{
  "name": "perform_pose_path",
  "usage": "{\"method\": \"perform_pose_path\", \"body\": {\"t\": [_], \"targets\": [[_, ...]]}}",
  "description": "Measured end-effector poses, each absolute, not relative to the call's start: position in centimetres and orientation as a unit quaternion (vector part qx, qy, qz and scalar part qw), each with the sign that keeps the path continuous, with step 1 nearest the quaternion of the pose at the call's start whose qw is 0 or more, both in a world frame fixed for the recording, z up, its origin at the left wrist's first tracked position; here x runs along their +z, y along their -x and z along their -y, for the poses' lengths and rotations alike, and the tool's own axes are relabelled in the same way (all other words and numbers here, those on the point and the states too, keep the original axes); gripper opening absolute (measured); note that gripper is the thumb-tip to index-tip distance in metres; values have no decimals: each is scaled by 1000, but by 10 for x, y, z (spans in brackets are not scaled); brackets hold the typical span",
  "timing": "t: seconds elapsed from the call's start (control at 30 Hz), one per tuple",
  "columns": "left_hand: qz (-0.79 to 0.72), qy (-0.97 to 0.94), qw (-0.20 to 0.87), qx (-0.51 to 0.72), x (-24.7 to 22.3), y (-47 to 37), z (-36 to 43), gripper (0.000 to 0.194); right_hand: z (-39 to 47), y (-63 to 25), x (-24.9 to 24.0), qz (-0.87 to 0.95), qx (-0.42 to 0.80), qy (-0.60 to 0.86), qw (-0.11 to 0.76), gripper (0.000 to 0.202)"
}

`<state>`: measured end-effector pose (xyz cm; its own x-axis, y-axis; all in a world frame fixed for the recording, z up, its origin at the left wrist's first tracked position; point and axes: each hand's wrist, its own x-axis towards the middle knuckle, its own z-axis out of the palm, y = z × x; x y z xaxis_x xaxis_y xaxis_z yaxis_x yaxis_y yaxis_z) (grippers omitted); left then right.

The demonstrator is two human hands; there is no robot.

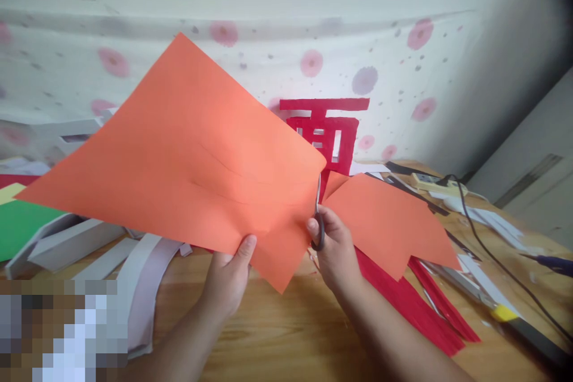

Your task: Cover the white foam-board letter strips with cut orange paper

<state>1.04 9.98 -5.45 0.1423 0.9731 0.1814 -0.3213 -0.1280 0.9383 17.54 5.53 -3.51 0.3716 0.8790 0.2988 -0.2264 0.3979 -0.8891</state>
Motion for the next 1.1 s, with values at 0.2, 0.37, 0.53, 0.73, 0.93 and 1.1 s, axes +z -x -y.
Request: {"method": "perform_pose_path", "body": {"t": [0.2,0.37,0.53,0.73,0.93,1.1], "targets": [[-313,-465,601,570,-46,-11,-100,60,-58,-175,-39,404,398,387,727,31],[-308,-457,597,583,-29,-4,-107,57,-52,-182,-26,499,397,395,661,33],[-321,-490,588,559,-15,18,-120,48,-46,-207,-13,598,390,412,566,47],[-340,-538,600,485,-9,36,-130,43,-36,-247,0,664,426,421,448,49],[-333,-559,621,437,-3,35,-123,53,-12,-262,35,703,456,445,316,60],[-335,-586,610,415,-1,36,-118,53,2,-269,46,703,481,460,251,61]]}}
